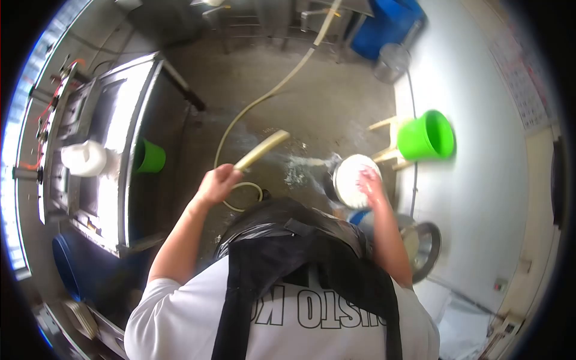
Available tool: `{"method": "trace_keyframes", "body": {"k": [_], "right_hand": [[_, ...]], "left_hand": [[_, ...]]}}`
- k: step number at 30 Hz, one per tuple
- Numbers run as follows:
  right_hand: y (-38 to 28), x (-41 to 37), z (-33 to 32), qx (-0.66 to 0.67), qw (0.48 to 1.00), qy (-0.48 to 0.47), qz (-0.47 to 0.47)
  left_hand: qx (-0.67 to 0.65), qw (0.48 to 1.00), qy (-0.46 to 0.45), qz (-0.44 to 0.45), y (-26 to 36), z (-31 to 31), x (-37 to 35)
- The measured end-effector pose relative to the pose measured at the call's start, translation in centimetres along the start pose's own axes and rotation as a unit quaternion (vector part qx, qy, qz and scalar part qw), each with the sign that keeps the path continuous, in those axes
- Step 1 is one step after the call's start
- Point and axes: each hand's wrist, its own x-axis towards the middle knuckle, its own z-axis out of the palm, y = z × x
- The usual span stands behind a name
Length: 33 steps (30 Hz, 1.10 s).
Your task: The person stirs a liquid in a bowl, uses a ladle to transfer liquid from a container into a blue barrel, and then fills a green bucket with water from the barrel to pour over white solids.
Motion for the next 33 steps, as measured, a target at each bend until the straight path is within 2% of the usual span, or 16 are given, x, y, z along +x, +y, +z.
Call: {"method": "trace_keyframes", "body": {"k": [1,3,4,5,8,11,15,16,19,21,23,27,28,29,31,33], "right_hand": [[-2.8,1.1,4.2,0.057,0.992,-0.090,0.072],[-6.7,2.8,11.4,0.088,0.972,-0.171,0.134],[-7.8,4.3,14.1,0.135,0.955,-0.195,0.179],[-9.5,4.3,17.0,0.108,0.959,-0.221,0.139],[-11.5,6.7,22.8,0.148,0.923,-0.327,0.139],[-13.1,8.9,26.8,0.094,0.901,-0.394,0.157],[-17.3,9.4,32.8,-0.046,0.912,-0.369,0.176],[-18.3,9.3,34.4,-0.093,0.911,-0.377,0.142],[-21.0,11.3,38.0,-0.142,0.874,-0.433,0.167],[-21.8,13.9,40.4,-0.176,0.846,-0.486,0.134],[-22.4,16.0,43.0,-0.110,0.830,-0.546,0.031],[-26.2,22.7,46.5,-0.104,0.771,-0.614,0.134],[-27.1,23.9,47.0,-0.095,0.782,-0.598,0.145],[-27.6,24.9,47.3,-0.111,0.809,-0.565,0.118],[-26.6,28.4,48.1,-0.148,0.845,-0.513,-0.023],[-25.8,32.2,48.0,-0.204,0.859,-0.463,-0.077]], "left_hand": [[-0.016,0.999,-0.049,0.012,0.6,-1.2,0.3],[-0.027,0.989,-0.148,0.011,3.4,-4.3,-0.7],[0.008,0.987,-0.155,0.042,4.7,-5.9,-1.4],[-0.004,0.985,-0.148,0.085,4.0,-6.6,-1.8],[0.011,0.993,-0.108,0.053,3.2,-9.3,-3.0],[-0.030,0.997,-0.057,0.048,1.1,-10.4,-3.7],[-0.128,0.992,0.000,-0.006,0.2,-12.6,-4.1],[-0.125,0.992,0.001,-0.004,-0.2,-13.0,-3.8],[-0.134,0.990,0.033,-0.018,-0.5,-14.5,-3.4],[-0.146,0.985,0.064,-0.067,-0.2,-16.3,-2.9],[-0.139,0.973,0.118,-0.144,-0.7,-17.7,-2.0],[-0.050,0.902,0.369,-0.218,-4.5,-20.2,-0.7],[-0.011,0.871,0.419,-0.257,-5.2,-21.3,-0.9],[0.025,0.834,0.463,-0.298,-5.7,-22.2,-1.2],[0.088,0.767,0.507,-0.382,-7.0,-23.6,-2.1],[0.074,0.729,0.541,-0.412,-8.4,-24.3,-2.7]]}}
